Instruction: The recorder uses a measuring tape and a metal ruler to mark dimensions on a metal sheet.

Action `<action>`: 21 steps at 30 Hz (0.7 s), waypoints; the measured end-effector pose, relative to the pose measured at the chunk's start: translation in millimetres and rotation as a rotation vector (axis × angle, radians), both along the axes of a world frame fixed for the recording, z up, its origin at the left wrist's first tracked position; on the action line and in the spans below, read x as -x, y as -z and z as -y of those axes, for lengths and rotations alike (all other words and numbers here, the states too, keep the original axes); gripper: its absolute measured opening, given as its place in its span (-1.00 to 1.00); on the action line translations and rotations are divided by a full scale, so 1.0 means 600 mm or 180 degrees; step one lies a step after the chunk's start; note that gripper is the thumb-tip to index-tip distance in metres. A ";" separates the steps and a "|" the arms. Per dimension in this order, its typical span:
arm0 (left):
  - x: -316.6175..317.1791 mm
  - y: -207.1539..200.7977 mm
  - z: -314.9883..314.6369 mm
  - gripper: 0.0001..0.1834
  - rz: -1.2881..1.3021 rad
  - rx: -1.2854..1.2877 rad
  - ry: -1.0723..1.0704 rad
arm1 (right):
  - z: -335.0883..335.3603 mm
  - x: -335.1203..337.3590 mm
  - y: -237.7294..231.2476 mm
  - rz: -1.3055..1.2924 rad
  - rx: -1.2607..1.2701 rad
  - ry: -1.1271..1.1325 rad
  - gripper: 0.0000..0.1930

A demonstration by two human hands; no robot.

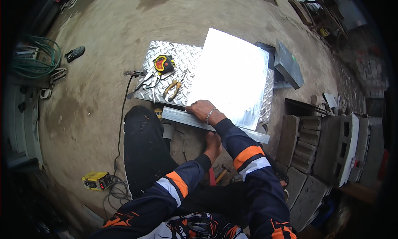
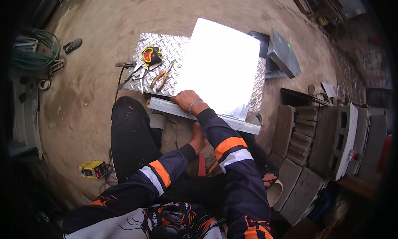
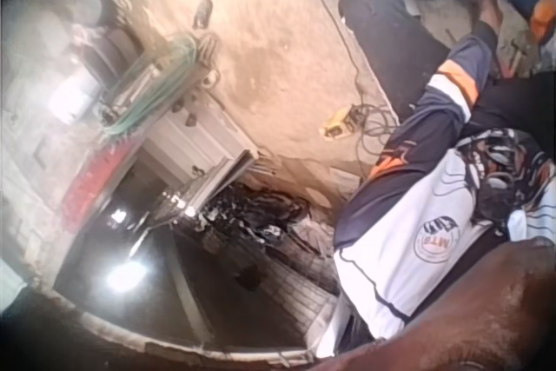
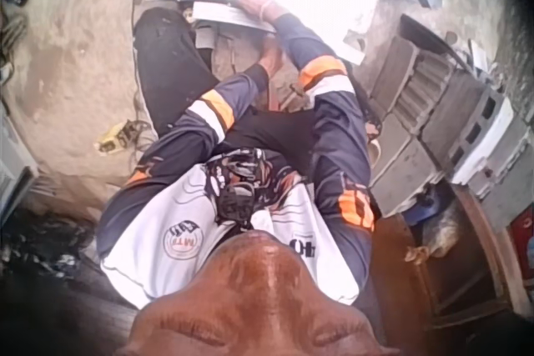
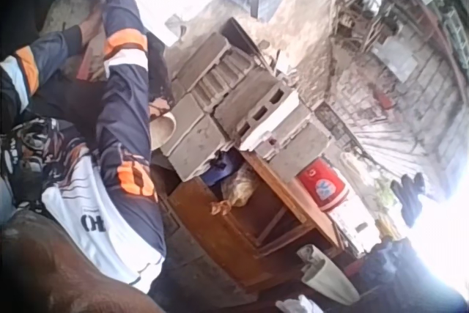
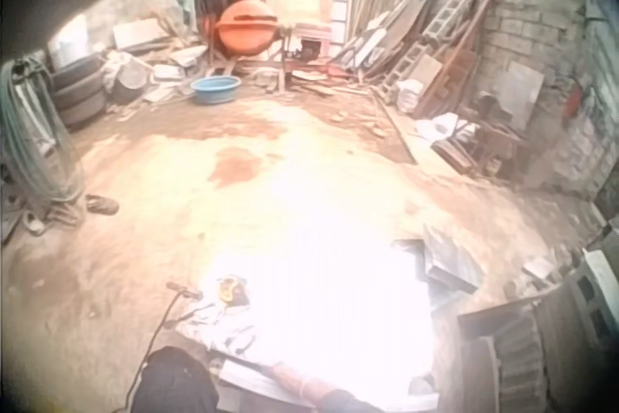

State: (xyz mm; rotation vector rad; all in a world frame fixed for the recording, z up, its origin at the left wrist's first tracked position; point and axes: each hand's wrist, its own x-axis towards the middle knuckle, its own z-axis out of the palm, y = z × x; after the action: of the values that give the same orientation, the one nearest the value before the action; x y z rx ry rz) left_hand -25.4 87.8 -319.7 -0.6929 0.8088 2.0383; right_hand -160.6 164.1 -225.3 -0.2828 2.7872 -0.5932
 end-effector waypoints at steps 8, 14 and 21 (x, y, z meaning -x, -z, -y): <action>0.023 -0.060 -0.008 -0.67 0.0018 0.0395 0.0378 | -0.118 -0.145 -0.022 0.0297 -0.0483 -0.0092 -0.83; 0.024 -0.082 -0.020 -0.57 0.0033 0.0294 0.0345 | -0.254 -0.314 -0.045 0.0657 -0.0660 0.0385 -0.80; 0.036 -0.080 -0.011 -0.54 -0.0098 0.0448 0.0435 | -0.388 -0.447 -0.053 0.1536 -0.1693 0.0659 -0.89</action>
State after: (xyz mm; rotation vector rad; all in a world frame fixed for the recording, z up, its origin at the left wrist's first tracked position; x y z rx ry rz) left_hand -47.0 94.5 -271.5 -0.6663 0.9978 1.8867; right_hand 107.4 396.7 -193.6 0.2340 2.3911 0.0576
